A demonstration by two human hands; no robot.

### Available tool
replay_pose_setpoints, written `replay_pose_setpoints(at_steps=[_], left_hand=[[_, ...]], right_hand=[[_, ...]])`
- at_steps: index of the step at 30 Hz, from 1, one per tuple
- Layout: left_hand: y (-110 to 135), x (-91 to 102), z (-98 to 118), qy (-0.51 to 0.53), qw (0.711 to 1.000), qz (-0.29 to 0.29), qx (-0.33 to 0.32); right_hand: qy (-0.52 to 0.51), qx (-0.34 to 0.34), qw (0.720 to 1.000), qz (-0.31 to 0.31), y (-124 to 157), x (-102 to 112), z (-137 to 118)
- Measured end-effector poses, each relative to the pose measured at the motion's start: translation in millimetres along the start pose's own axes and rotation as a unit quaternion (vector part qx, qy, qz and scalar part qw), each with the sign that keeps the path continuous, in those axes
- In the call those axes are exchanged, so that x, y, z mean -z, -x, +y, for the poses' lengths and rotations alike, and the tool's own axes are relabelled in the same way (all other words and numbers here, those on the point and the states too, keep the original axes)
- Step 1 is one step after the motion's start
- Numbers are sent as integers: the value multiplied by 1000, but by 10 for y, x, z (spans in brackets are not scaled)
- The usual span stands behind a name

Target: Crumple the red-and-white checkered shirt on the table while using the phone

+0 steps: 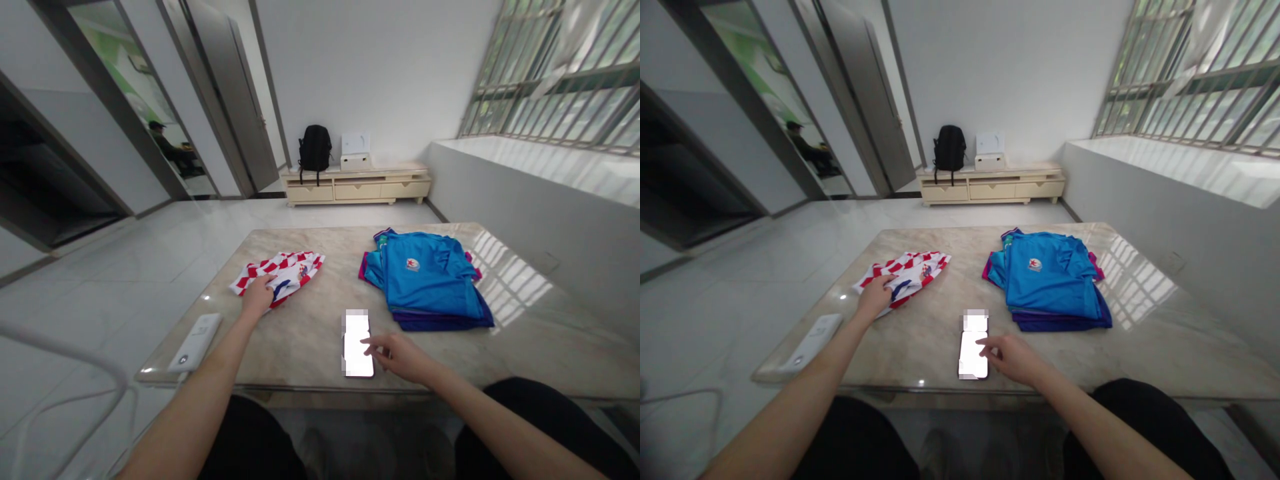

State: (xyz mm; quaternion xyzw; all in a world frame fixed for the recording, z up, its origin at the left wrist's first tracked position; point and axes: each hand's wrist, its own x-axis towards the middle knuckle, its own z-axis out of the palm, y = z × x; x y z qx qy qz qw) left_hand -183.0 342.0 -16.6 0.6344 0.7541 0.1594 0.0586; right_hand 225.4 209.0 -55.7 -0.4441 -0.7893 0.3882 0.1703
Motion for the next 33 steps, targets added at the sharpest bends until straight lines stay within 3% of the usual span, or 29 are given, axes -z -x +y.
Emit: replay_pose_setpoints(at_steps=[13,23,33], left_hand=[[19,-151,-93,-32,987,-152,-27],[29,-256,-107,-89,986,-122,-72],[86,-502,-70,-159,963,-208,-63]], right_hand=[[36,-3,998,46,-32,-17,77],[35,15,996,85,-65,-6,32],[28,23,996,80,-76,-23,56]])
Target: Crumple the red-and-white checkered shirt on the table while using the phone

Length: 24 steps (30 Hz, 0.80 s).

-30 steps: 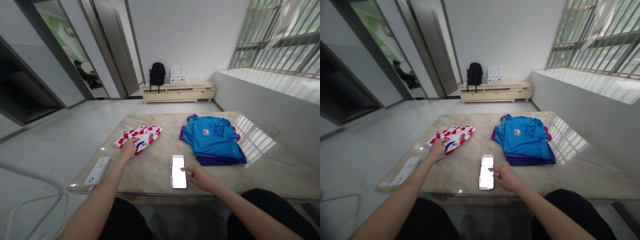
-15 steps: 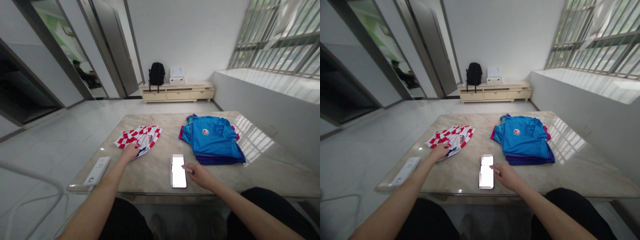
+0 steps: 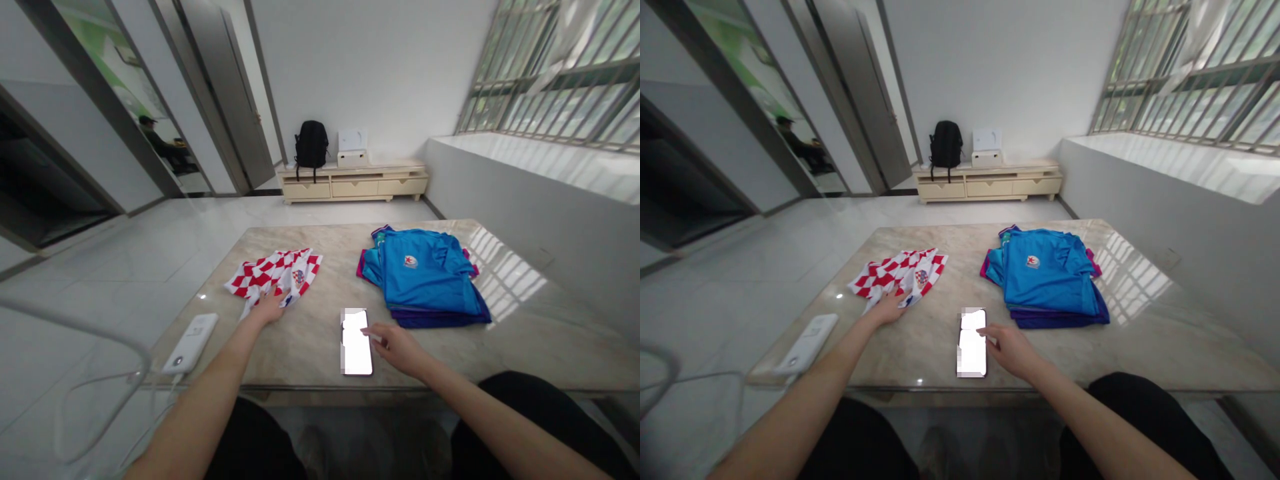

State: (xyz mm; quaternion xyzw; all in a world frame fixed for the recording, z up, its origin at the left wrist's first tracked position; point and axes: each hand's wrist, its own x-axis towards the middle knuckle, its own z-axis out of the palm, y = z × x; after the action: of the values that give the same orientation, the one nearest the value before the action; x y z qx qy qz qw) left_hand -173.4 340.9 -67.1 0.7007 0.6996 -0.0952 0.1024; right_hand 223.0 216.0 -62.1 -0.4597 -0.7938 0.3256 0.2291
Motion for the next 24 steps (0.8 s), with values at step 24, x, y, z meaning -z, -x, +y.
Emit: replay_pose_setpoints(at_steps=[24], left_hand=[[-107,240,114,-6,999,-15,43]], right_hand=[[5,-5,1000,-7,-8,13,0]])
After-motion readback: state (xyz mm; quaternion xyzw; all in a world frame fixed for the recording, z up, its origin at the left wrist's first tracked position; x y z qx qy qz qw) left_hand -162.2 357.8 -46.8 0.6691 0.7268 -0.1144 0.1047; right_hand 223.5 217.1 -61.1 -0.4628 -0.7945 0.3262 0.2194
